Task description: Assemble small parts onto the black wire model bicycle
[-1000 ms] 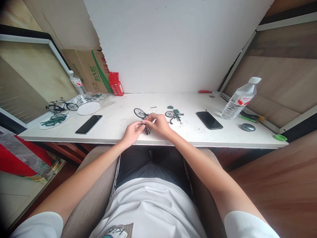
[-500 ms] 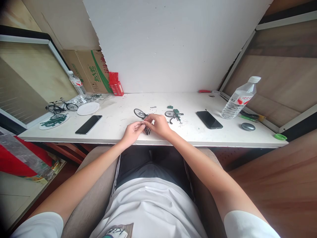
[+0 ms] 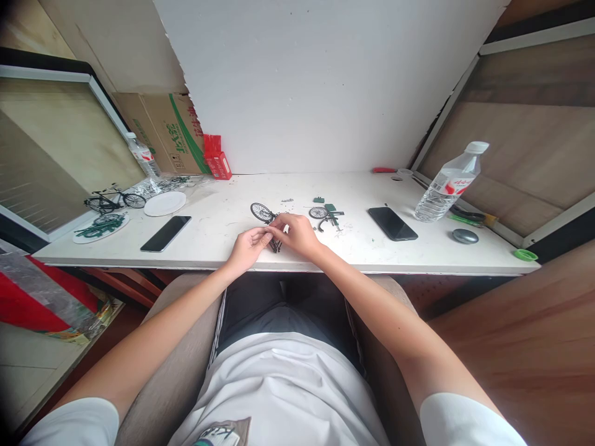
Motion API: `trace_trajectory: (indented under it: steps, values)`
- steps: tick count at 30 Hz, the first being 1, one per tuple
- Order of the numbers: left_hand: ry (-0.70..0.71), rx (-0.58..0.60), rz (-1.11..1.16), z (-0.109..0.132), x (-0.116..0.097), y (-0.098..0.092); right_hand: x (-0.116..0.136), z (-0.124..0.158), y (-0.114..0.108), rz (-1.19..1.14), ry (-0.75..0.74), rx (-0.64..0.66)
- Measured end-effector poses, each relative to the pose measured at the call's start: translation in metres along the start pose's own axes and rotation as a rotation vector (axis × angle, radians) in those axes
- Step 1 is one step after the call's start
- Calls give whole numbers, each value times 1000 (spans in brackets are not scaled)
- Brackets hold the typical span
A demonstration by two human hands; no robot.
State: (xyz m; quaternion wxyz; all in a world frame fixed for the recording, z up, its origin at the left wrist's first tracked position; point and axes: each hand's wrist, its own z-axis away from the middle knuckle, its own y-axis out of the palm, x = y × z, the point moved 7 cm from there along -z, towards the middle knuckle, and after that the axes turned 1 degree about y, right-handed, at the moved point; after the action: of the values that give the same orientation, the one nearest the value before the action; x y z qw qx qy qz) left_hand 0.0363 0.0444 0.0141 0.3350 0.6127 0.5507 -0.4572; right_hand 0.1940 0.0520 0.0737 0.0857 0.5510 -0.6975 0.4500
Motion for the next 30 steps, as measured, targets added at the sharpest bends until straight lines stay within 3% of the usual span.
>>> trace_trajectory:
  steps: [17, 23, 26, 30]
  values:
    - [-41, -26, 36, -1, 3, 1, -1, 1, -4, 31, 70, -37]
    - [-38, -3, 49, 1, 2, 3, -41, -7, -47, 282, 138, -167]
    - [-33, -16, 44, 1, 0, 3, -69, -8, -65, 425, 206, -151]
    - [-32, -22, 39, 2, -1, 3, -88, -7, -68, 505, 225, -78]
